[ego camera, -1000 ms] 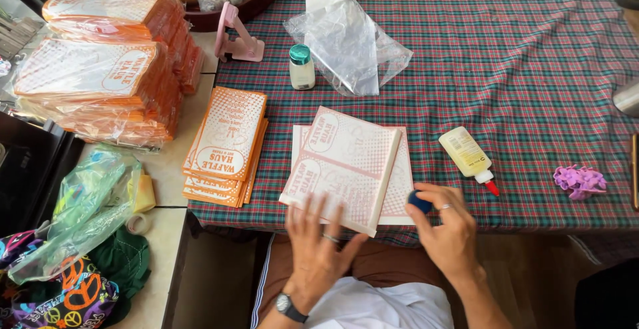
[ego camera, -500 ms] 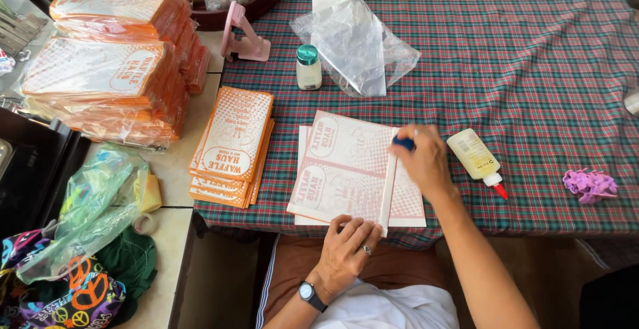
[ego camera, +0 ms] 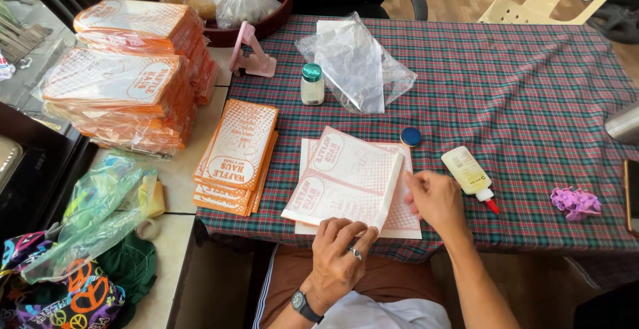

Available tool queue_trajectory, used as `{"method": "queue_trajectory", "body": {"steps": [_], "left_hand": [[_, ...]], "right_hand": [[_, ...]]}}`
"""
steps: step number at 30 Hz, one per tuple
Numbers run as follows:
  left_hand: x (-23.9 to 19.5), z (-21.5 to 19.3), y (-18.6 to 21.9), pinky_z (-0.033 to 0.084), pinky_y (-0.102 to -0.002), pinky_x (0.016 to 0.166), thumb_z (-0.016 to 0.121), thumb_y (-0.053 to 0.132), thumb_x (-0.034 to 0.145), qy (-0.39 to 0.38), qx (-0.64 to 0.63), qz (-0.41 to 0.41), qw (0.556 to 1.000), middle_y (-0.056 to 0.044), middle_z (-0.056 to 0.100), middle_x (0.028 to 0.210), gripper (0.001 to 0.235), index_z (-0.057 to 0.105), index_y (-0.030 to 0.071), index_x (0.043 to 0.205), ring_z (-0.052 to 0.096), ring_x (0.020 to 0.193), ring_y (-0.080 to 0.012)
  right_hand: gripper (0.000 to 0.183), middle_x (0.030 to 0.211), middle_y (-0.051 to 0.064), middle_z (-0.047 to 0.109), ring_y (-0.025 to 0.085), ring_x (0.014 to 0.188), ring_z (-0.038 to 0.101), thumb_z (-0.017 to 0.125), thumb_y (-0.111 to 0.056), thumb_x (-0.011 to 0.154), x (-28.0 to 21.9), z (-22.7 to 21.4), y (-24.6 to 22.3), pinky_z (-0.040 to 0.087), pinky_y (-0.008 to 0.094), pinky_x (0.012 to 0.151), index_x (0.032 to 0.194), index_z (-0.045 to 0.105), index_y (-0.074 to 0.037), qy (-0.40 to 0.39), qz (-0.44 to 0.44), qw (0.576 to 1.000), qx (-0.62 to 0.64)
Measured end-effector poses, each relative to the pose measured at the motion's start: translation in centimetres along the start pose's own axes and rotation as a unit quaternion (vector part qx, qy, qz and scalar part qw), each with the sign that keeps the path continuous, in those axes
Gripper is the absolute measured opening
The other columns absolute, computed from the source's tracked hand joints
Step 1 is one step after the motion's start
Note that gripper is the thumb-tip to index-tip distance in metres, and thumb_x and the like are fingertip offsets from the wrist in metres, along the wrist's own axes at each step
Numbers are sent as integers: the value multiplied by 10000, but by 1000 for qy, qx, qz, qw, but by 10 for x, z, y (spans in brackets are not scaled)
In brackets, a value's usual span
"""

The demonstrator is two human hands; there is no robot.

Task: Folding and gluing paper waffle bags at a workstation

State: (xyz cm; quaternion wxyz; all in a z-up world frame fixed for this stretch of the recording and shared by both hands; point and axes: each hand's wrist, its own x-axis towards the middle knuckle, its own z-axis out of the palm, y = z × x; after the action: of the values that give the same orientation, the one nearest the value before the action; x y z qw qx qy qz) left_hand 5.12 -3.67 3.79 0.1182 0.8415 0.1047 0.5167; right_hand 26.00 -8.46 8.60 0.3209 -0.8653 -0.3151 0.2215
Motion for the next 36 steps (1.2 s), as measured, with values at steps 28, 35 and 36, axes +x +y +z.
{"method": "queue_trajectory", "body": {"steps": [28, 35, 36], "left_hand": [[48, -43, -10, 538, -316, 700, 665, 80, 992, -129, -210, -198, 949, -92, 642, 939, 301, 681, 27, 1288, 674, 766, -230], [63, -53, -2, 559, -278, 716, 731, 33, 919, -115, -241, -254, 930, -68, 669, 916, 122, 761, 59, 1035, 700, 783, -196], [65, -54, 0, 558, -270, 708, 753, 39, 908, -109, -252, -268, 924, -62, 649, 908, 105, 770, 63, 1008, 686, 782, -188]], "right_hand": [[154, 753, -73, 756, 39, 566, 607, 736, -111, 881, -82, 21, 35, 494, 221, 503, 1034, 752, -114, 23, -378, 921, 87], [138, 651, -82, 699, 31, 516, 557, 716, -97, 895, -86, 20, 31, 493, 199, 473, 1032, 733, -106, 17, -394, 913, 103], [119, 685, -83, 709, 41, 508, 558, 719, -127, 898, -85, 20, 34, 501, 211, 481, 1016, 735, -127, 21, -391, 916, 87]]}}
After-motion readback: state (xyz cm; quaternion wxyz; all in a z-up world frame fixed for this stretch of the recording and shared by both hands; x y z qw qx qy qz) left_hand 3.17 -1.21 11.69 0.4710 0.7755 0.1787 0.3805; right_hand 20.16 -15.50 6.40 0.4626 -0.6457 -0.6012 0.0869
